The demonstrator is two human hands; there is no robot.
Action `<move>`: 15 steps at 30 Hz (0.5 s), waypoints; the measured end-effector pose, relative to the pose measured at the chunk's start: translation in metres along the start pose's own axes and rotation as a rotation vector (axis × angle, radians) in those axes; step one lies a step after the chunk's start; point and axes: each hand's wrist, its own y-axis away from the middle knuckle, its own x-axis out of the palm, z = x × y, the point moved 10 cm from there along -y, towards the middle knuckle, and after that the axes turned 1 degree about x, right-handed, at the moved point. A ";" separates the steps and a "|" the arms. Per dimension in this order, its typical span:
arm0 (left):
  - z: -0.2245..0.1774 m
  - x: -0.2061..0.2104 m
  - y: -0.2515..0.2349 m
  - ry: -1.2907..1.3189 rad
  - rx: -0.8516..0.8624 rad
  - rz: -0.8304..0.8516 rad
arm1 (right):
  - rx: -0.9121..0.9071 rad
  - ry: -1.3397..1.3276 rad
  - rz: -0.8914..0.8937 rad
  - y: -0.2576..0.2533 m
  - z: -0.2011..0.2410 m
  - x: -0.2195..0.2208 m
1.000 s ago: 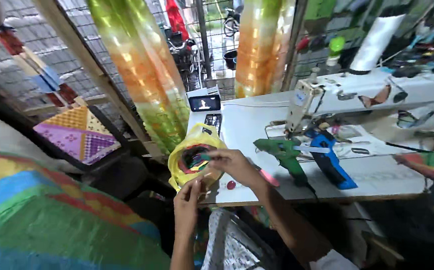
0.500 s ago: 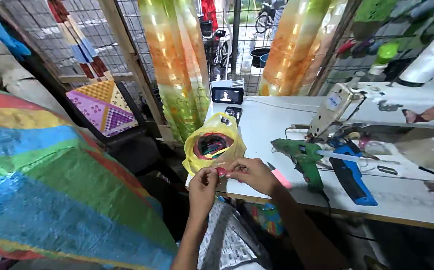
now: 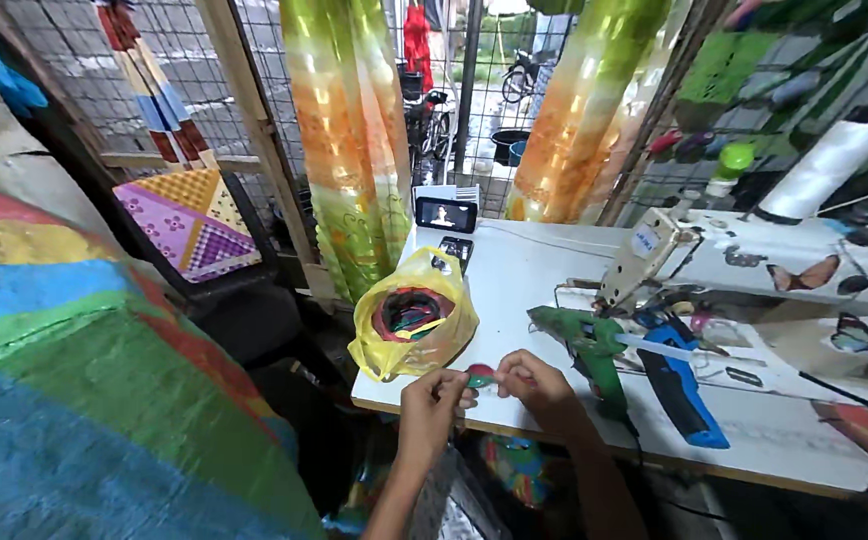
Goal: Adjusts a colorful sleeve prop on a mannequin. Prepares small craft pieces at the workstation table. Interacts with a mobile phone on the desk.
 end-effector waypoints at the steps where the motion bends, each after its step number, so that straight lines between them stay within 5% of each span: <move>1: -0.007 -0.007 -0.001 -0.026 0.056 -0.050 | -0.019 -0.010 -0.086 0.001 0.004 -0.009; 5: -0.045 -0.058 -0.013 -0.389 0.348 -0.412 | -0.098 -0.081 -0.386 0.009 0.020 -0.041; 7: -0.052 -0.073 -0.032 -0.615 0.308 -0.498 | -0.087 -0.113 -0.398 0.012 0.024 -0.039; 10: -0.021 -0.073 -0.072 -0.820 -0.028 -0.299 | -0.080 -0.096 -0.339 0.015 0.025 -0.024; 13: -0.035 -0.064 -0.054 -0.759 0.199 -0.316 | -0.088 0.062 -0.253 0.018 0.028 -0.012; 15: -0.045 -0.040 -0.023 -0.592 0.315 -0.106 | -0.164 0.146 -0.146 0.021 0.029 -0.001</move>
